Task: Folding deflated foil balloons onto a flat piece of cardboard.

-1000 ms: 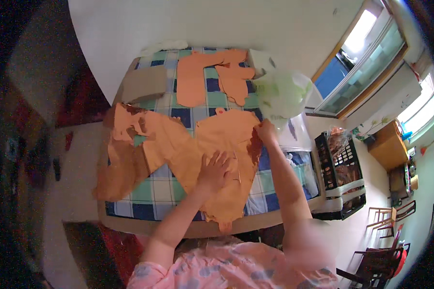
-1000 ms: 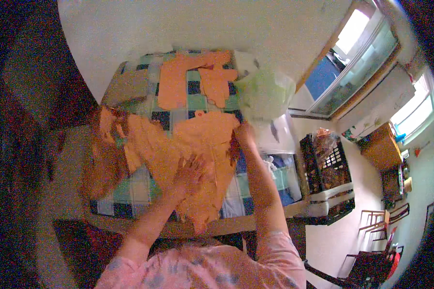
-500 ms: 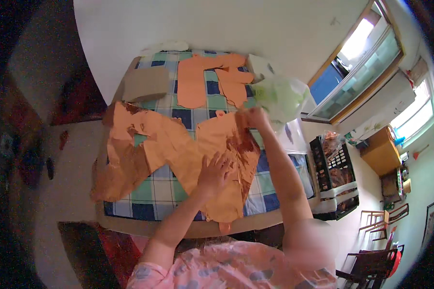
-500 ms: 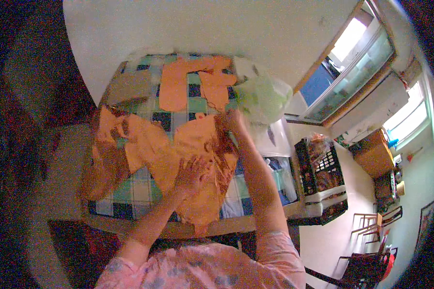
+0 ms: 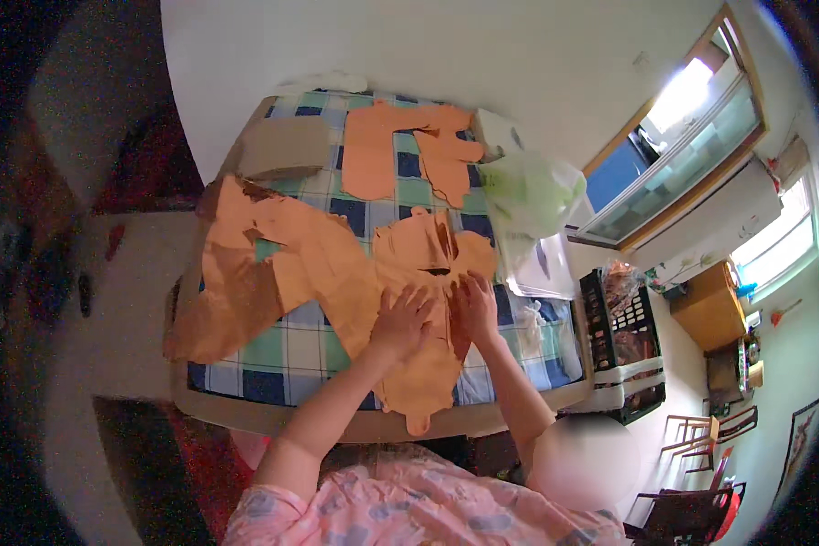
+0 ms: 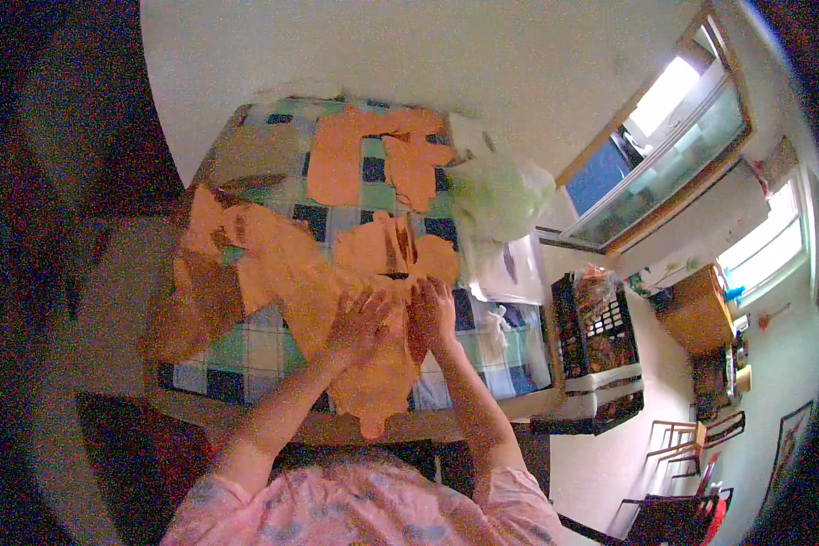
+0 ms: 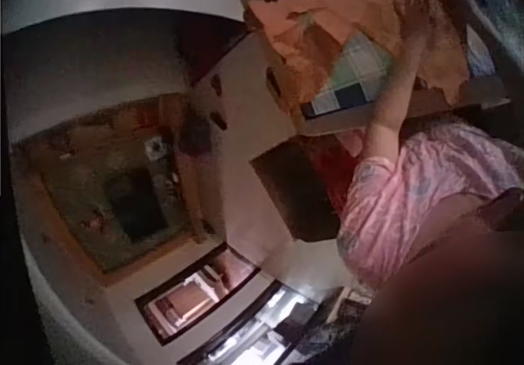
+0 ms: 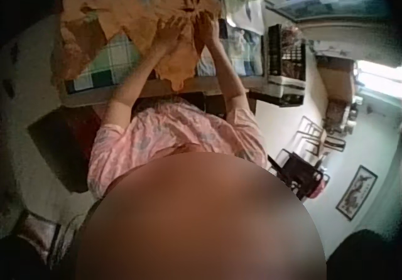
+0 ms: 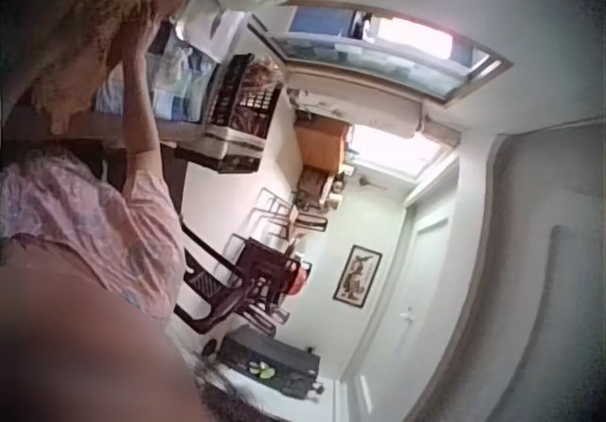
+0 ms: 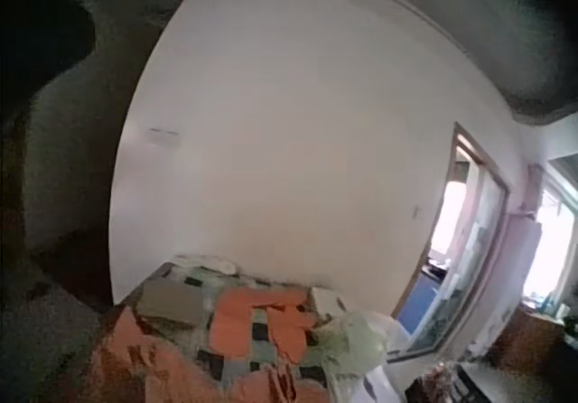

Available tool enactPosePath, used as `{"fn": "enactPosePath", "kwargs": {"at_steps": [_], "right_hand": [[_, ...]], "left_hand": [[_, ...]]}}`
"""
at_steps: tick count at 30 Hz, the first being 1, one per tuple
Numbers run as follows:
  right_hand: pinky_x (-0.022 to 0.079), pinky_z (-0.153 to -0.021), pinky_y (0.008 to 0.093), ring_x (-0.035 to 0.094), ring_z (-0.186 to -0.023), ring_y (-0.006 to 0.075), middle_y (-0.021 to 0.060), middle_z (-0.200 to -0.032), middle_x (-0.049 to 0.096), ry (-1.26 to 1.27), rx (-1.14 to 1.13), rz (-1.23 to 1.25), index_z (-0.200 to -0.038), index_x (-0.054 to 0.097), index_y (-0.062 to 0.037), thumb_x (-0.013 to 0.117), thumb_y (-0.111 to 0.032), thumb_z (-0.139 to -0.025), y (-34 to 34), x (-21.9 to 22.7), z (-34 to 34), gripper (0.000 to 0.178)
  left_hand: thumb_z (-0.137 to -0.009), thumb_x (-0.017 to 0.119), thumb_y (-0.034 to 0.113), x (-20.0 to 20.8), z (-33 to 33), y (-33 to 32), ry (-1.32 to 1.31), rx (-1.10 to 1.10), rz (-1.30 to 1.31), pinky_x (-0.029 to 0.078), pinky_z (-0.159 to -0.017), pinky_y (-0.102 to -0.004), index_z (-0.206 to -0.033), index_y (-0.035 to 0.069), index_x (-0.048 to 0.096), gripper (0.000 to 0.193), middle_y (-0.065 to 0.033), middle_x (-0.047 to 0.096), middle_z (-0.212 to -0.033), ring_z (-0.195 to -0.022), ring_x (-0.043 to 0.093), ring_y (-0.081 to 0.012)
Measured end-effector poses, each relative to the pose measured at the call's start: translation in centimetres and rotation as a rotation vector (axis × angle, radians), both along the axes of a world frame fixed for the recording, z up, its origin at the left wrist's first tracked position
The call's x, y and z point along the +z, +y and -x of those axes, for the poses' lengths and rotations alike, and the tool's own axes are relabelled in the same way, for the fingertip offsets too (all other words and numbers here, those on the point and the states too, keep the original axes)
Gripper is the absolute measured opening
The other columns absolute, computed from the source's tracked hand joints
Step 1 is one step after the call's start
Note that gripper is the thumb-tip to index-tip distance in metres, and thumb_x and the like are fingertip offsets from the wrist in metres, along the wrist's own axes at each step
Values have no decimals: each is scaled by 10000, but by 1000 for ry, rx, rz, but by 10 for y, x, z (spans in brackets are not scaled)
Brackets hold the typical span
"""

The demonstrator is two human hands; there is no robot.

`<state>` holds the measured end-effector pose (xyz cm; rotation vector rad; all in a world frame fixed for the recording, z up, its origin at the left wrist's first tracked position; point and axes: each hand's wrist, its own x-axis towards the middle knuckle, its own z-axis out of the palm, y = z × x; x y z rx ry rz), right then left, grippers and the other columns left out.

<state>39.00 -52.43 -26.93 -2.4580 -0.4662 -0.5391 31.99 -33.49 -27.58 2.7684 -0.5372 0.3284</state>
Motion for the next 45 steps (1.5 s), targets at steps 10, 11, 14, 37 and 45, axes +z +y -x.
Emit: {"fn": "enactPosePath", "kwargs": {"at_steps": [10, 11, 14, 37, 45], "right_hand": [[369, -970, 440, 457, -1154, 382, 197, -1271, 491, -56, -64, 202, -1145, 598, -37, 587, -201, -844, 28, -16, -15, 343], [369, -970, 440, 457, -1154, 382, 197, -1271, 491, -56, -65, 201, -1145, 598, -37, 587, -201, -844, 28, -19, -14, 343], [378, -954, 442, 473, -1133, 370, 183, -1276, 492, -114, -101, 32, -1172, 594, -53, 584, -183, -843, 30, -19, -6, 355], [364, -930, 474, 449, -1104, 410, 218, -1194, 502, -90, -179, 26, -1238, 435, 21, 659, -211, -775, 32, -4, -6, 564], [432, -836, 436, 559, -940, 363, 162, -1006, 588, 154, -264, -171, -1113, 466, -37, 695, -122, -734, 40, 1, -32, 451]], "left_hand": [[-933, 401, 340, -6, -3, 0, 78, -21, -14, 132, -1093, -573, -1385, 150, 390, 490, -69, 299, -1480, -1386, 227, -249], [-934, 400, 341, -9, -4, -1, 64, -20, -3, 138, -1090, -576, -1383, 146, 391, 490, -71, 302, -1478, -1385, 229, -250], [-936, 399, 343, -10, 0, 0, 40, -8, 2, 148, -1086, -581, -1378, 138, 397, 488, -74, 308, -1474, -1382, 235, -252], [-923, 442, 325, -13, -2, 0, -72, -16, 47, 183, -1062, -593, -1332, 119, 454, 458, -78, 369, -1435, -1358, 277, -268], [-922, 445, 327, -12, -5, -2, -37, -19, 30, 188, -1060, -596, -1346, 119, 438, 471, -76, 367, -1436, -1356, 276, -270]]}}
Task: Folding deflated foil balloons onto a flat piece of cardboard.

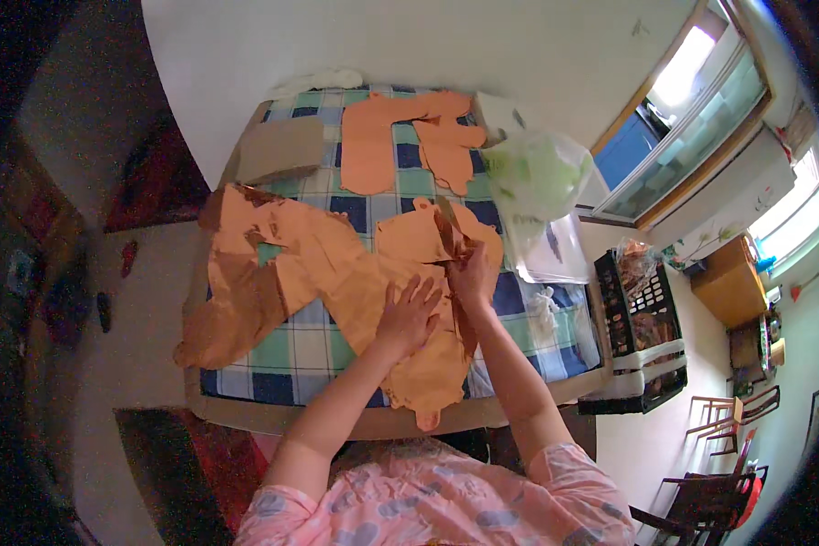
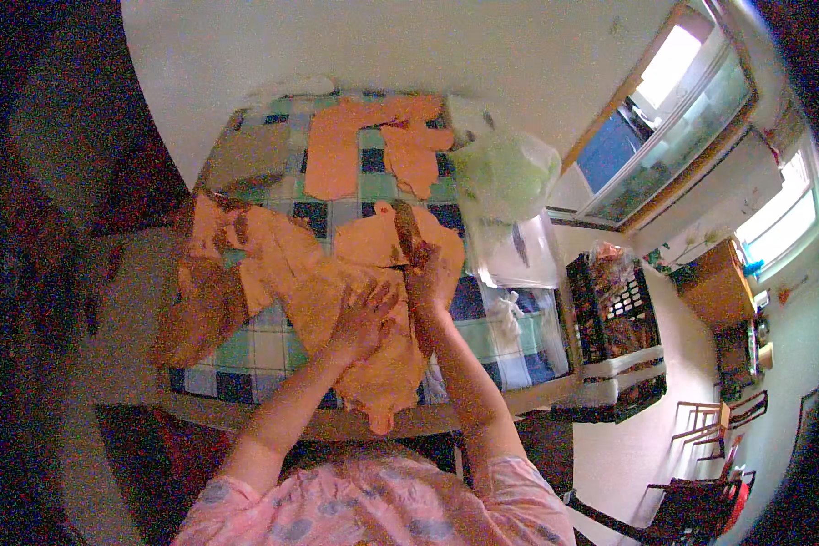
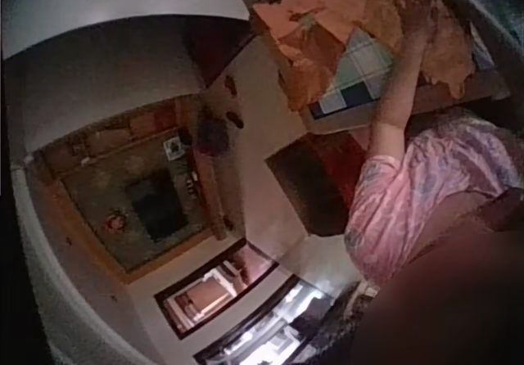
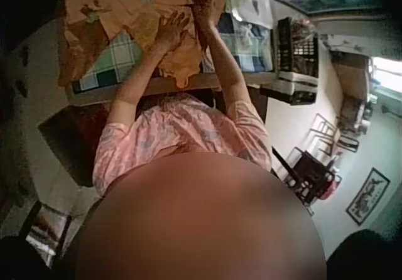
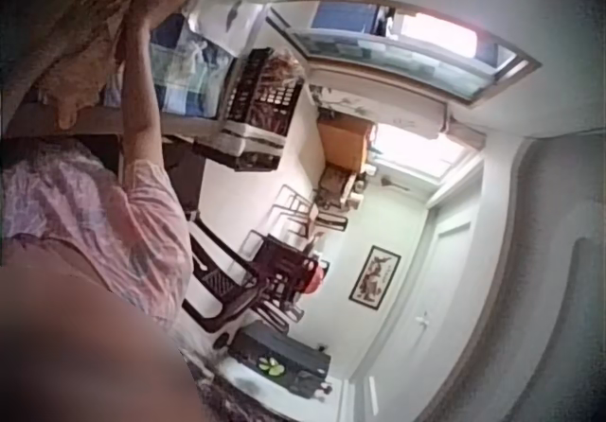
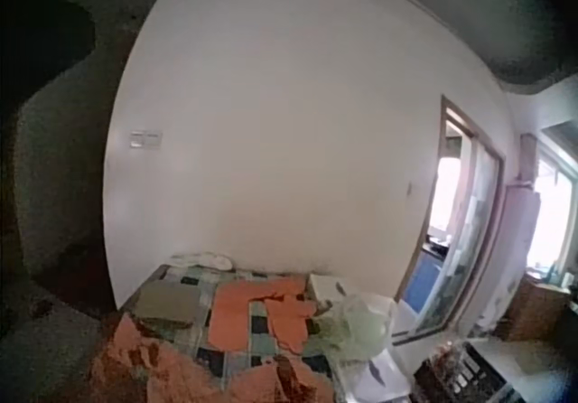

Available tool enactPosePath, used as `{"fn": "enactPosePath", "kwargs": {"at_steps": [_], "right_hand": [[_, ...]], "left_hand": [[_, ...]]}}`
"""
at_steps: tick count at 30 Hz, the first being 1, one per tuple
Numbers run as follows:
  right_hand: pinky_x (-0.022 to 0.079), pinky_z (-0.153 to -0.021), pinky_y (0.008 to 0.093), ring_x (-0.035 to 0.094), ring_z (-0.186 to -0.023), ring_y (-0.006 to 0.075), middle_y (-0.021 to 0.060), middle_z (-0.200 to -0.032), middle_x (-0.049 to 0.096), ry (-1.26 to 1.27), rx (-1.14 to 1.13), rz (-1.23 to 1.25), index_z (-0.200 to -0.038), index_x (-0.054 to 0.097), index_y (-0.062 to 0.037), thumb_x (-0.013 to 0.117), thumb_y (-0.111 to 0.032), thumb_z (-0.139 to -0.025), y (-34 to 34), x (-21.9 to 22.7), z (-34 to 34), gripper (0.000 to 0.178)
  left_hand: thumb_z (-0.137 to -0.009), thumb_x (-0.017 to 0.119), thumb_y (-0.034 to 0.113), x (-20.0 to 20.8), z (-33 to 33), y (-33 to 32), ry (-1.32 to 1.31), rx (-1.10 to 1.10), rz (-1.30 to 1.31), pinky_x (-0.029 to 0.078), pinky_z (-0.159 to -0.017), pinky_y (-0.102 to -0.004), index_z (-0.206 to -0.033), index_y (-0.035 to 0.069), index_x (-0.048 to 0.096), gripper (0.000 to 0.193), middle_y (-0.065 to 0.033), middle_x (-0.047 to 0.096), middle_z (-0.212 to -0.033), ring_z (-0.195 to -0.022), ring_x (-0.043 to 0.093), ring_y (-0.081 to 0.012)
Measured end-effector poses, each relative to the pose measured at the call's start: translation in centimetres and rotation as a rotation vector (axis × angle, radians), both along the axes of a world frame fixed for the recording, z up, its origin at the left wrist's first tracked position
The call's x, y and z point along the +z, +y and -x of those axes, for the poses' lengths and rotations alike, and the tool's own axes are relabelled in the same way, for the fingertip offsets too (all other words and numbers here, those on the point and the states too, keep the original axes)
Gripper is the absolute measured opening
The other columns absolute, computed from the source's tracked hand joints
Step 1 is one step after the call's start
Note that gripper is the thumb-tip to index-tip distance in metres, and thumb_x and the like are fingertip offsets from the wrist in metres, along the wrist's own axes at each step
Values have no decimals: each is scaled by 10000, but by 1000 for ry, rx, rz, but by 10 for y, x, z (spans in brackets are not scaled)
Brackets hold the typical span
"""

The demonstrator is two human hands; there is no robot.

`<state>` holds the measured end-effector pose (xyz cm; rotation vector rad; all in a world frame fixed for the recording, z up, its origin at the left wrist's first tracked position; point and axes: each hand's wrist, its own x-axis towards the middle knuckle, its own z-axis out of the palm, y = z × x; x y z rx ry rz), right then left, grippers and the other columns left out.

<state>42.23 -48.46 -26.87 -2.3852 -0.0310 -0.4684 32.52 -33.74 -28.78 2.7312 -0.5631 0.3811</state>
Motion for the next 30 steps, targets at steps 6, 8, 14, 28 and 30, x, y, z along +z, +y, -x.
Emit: {"fn": "enactPosePath", "kwargs": {"at_steps": [6, 8, 14, 28, 30], "right_hand": [[443, -851, 422, 559, -993, 335, 162, -1028, 592, 113, 112, -181, -1140, 488, -52, 716, -151, -720, 11, 24, 15, 488], [442, -862, 423, 552, -1017, 326, 161, -1050, 592, -75, 14, 84, -1135, 514, -56, 707, -166, -732, -1, 13, 13, 460], [413, -917, 410, 529, -1041, 334, 139, -1116, 582, -83, 76, 358, -1046, 633, -66, 636, -203, -782, 5, 6, 10, 298], [221, -1096, 481, 383, -1289, 333, 161, -1327, 484, 3, 328, 312, -1340, 431, -50, 503, -125, -866, 6, -3, 22, 486], [204, -1103, 486, 371, -1303, 307, 139, -1339, 478, -11, 360, 335, -1327, 443, -55, 490, -134, -864, 6, -1, 26, 472]], "left_hand": [[-939, 415, 329, 1, 3, 6, 31, -17, -42, 182, -1068, -591, -1360, 115, 418, 472, -75, 332, -1460, -1374, 245, -269], [-942, 411, 328, 5, 3, 3, 51, -18, -27, 178, -1070, -590, -1360, 115, 416, 470, -74, 325, -1465, -1377, 240, -269], [-951, 394, 331, 12, 4, 5, 108, -13, -21, 164, -1077, -586, -1364, 117, 408, 465, -70, 315, -1472, -1384, 226, -268], [-954, 370, 359, 5, 3, 2, 63, 0, 5, 144, -1081, -587, -1381, 113, 394, 493, -75, 313, -1473, -1384, 226, -265], [-953, 373, 356, 5, 3, 2, 82, 2, -37, 151, -1077, -590, -1378, 112, 398, 491, -76, 316, -1471, -1383, 229, -263]]}}
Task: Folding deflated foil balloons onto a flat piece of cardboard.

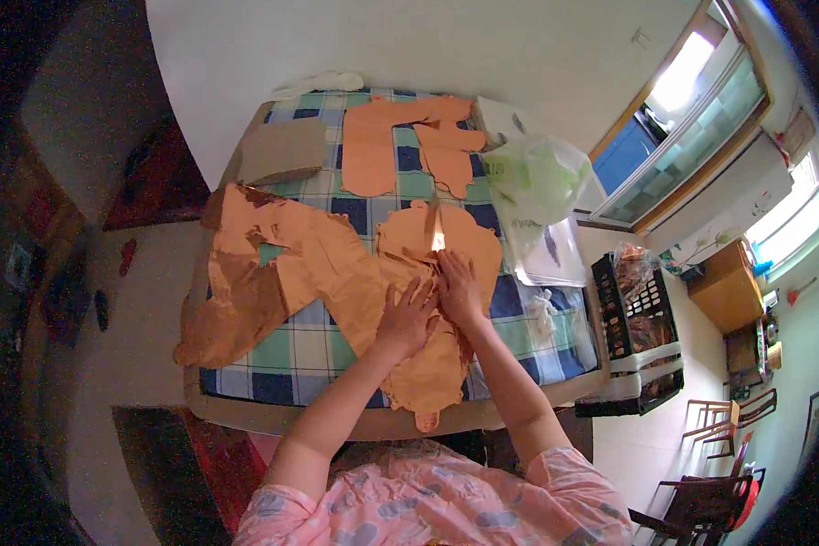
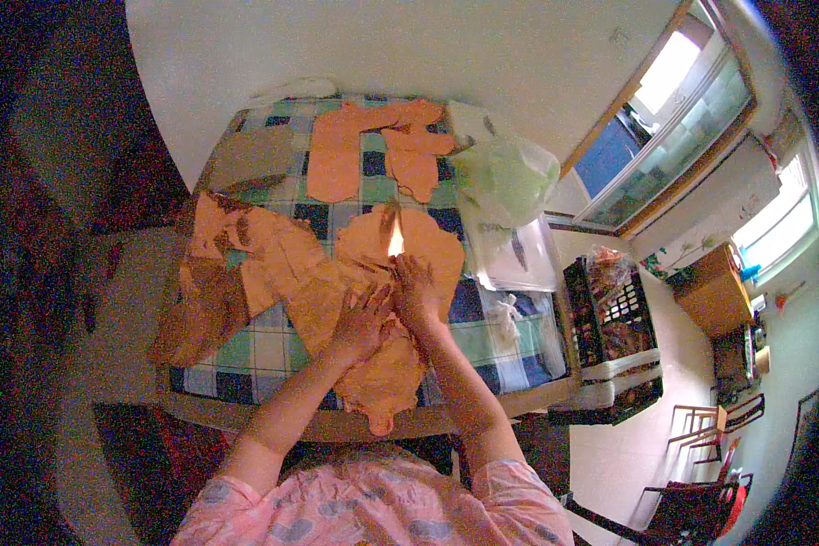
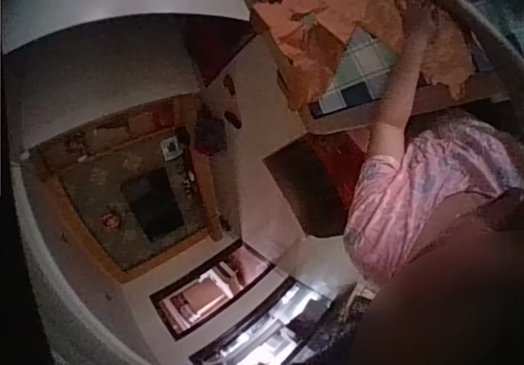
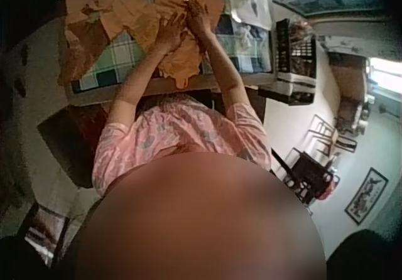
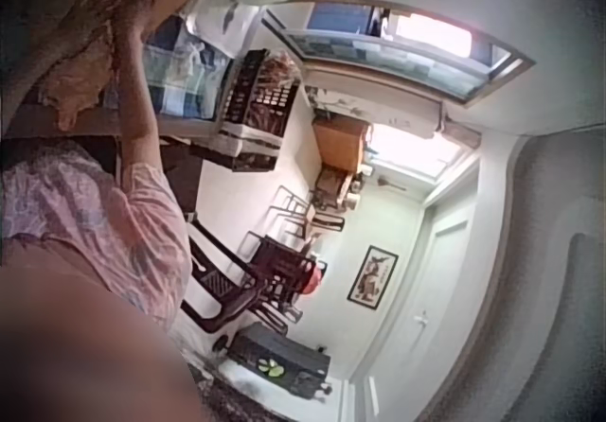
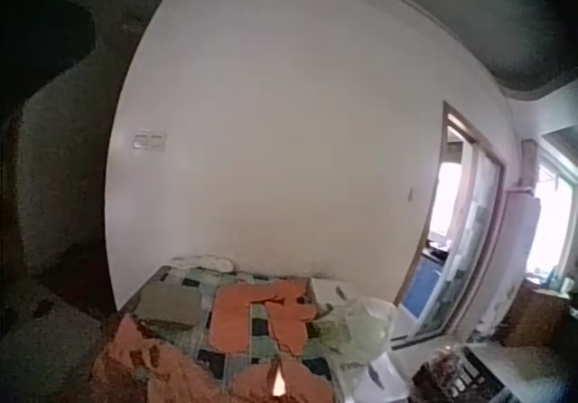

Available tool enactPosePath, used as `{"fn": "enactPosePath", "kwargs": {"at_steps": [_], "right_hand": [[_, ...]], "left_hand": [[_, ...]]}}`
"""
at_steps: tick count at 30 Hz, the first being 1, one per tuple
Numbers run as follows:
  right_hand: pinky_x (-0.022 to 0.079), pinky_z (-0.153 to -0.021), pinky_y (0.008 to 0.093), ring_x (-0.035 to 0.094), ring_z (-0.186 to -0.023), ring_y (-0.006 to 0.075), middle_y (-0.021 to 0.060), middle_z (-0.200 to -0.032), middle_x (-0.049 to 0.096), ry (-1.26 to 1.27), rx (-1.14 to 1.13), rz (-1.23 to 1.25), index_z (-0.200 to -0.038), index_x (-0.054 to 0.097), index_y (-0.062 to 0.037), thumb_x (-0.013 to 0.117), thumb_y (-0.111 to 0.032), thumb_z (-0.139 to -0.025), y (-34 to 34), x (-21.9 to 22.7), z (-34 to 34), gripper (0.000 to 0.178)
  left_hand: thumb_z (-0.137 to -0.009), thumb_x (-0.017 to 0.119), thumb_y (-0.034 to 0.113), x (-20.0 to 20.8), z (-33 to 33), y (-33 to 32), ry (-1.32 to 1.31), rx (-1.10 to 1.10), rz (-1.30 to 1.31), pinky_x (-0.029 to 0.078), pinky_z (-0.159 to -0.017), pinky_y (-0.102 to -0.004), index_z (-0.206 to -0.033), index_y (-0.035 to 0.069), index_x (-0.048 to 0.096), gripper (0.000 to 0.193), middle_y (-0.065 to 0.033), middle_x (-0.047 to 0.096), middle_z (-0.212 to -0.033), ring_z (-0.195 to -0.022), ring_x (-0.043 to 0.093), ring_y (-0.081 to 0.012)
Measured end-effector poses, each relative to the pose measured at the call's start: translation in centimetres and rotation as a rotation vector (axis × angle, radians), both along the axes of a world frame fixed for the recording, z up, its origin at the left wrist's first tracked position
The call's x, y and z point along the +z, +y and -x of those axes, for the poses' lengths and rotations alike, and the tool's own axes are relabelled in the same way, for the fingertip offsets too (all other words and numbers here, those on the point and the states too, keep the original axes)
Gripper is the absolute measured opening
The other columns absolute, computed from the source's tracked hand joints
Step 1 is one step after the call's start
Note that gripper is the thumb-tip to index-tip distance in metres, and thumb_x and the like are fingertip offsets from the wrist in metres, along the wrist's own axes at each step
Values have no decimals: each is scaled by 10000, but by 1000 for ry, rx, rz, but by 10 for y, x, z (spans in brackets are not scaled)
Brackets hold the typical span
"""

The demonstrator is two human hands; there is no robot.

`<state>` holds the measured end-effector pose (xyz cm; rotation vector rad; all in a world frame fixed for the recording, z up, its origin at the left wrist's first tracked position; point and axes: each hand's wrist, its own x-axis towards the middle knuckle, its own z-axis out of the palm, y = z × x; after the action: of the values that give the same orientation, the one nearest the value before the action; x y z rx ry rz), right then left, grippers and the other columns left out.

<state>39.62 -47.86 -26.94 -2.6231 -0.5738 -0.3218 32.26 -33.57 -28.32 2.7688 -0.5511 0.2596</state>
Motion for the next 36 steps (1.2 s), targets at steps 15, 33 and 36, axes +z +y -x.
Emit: {"fn": "enactPosePath", "kwargs": {"at_steps": [15, 33, 36], "right_hand": [[232, -1102, 450, 344, -1313, 340, 150, -1406, 401, -124, -130, -160, -1303, 484, -53, 477, -123, -886, -4, -13, -3, 423], [264, -1070, 462, 375, -1259, 330, 154, -1337, 448, -133, -91, -65, -1243, 531, -55, 578, -165, -811, -8, -17, -2, 448], [358, -961, 457, 465, -1099, 346, 141, -1168, 546, -145, -141, -147, -1174, 584, -76, 606, -182, -803, -5, -8, -9, 386]], "left_hand": [[-919, 445, 324, -4, -1, -1, -60, -4, 59, 179, -1067, -594, -1341, 127, 446, 466, -73, 367, -1437, -1362, 270, -266], [-922, 449, 339, -3, -2, 1, -38, 2, 18, 161, -1080, -595, -1367, 139, 410, 489, -62, 330, -1462, -1376, 240, -259], [-928, 443, 334, -2, -3, 1, -22, -3, 26, 162, -1079, -596, -1371, 135, 406, 486, -61, 322, -1467, -1378, 236, -260]]}}
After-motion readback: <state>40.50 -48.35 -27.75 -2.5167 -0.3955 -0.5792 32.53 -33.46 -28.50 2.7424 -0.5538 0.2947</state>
